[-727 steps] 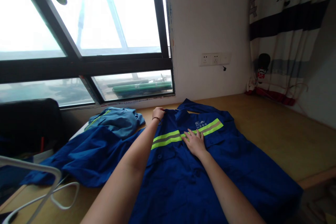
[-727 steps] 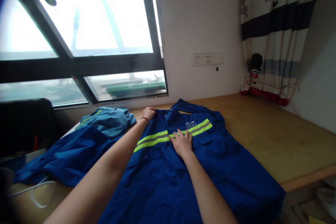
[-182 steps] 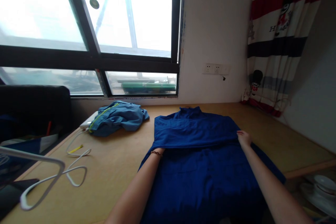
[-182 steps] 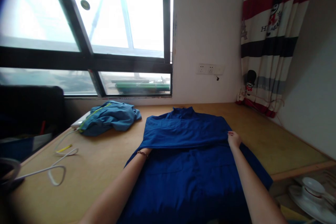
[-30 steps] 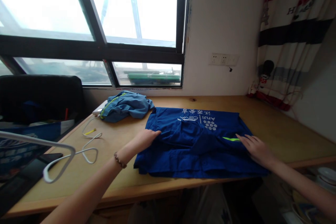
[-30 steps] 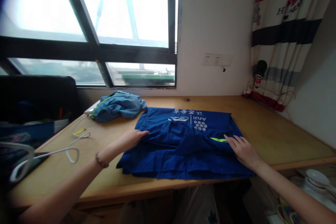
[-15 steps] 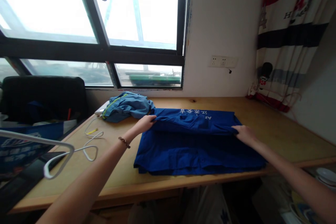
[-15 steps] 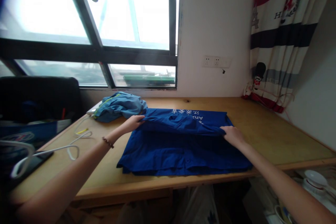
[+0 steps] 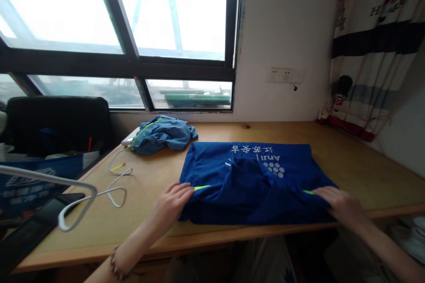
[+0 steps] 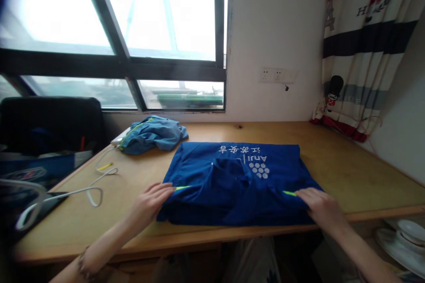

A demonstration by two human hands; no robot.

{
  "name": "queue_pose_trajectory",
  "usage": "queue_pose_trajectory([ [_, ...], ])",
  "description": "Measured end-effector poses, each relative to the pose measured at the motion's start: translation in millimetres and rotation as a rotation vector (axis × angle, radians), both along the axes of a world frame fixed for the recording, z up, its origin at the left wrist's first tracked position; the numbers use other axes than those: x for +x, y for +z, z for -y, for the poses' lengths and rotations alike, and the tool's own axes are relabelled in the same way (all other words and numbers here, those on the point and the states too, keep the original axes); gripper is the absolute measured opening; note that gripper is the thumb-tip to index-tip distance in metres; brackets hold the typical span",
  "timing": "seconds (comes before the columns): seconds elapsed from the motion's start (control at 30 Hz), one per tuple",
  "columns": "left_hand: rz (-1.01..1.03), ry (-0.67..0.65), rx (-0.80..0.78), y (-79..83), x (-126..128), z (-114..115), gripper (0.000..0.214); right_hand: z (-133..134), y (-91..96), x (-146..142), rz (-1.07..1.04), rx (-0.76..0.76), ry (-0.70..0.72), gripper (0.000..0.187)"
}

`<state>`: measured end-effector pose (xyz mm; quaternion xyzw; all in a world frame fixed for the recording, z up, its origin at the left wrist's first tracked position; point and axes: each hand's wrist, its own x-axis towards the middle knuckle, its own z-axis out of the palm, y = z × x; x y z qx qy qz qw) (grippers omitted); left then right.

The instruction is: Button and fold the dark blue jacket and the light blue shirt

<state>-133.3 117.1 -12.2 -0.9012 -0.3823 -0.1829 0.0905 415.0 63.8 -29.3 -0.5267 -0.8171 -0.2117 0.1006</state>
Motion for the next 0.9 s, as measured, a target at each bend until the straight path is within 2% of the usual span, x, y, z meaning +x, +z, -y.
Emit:
queue_pose_trajectory([
  [0.07, -0.025, -0.032, -0.032, -27.4, -6.3, 8.2, 0.035, 12.4, -33.2, 0.3, 0.006, -0.009, 0.02, 0.062],
  [0.1, -0.023, -0.033, -0.044, -36.1, -9.0, 10.2, 0.035, 15.4, -42.6, 1.2, 0.003, -0.015, 0.018, 0.065],
  [0.17, -0.014, -0.026, -0.072, -43.1, -13.4, 11.7, 0.037, 17.3, -45.8, 2.4, -0.008, -0.041, 0.009, 0.069],
  [0.23, -0.023, -0.022, -0.114, -39.2, -15.1, 13.1, 0.041, 18.4, -32.4, -2.8, -0.017, -0.09, 0.022, 0.069],
  [0.3, -0.036, 0.002, -0.152, -28.6, -10.9, 17.4, 0.045, 22.9, -11.1, -20.3, -0.035, -0.138, 0.046, 0.067],
  [0.4, 0.04, 0.045, -0.192, -7.4, 13.4, 29.5, 0.054, 36.5, 16.1, -70.6, -0.138, -0.228, 0.094, 0.063],
  [0.47, 0.19, 0.029, -0.252, 6.7, 42.4, 36.3, 0.048, 44.3, 23.4, -112.4, -0.294, -0.28, 0.118, 0.062],
  [0.53, 0.381, 0.061, -0.341, 18.4, 77.4, 37.0, 0.031, 46.1, 22.9, -151.7, -0.532, -0.251, 0.026, 0.052],
  [0.57, 0.457, 0.115, -0.373, 22.9, 95.3, 34.2, 0.025, 44.3, 21.1, -168.7, -0.641, -0.229, -0.076, 0.043],
  [0.63, 0.505, 0.277, -0.417, 28.8, 127.7, 22.4, 0.033, 36.7, 17.9, -195.4, -0.732, -0.25, -0.3, 0.032],
  [0.73, 0.391, 0.519, -0.508, 28.8, 161.0, -4.0, 0.054, 22.8, 16.4, -217.5, -0.663, -0.338, -0.526, 0.036],
  [0.8, 0.329, 0.607, -0.588, 22.9, 172.0, -19.5, 0.057, 17.2, 15.2, -222.0, -0.625, -0.352, -0.587, 0.032],
  [0.9, 0.354, 0.637, -0.642, 9.4, 175.4, -29.1, 0.042, 17.0, 9.2, -216.2, -0.687, -0.333, -0.56, 0.021],
])
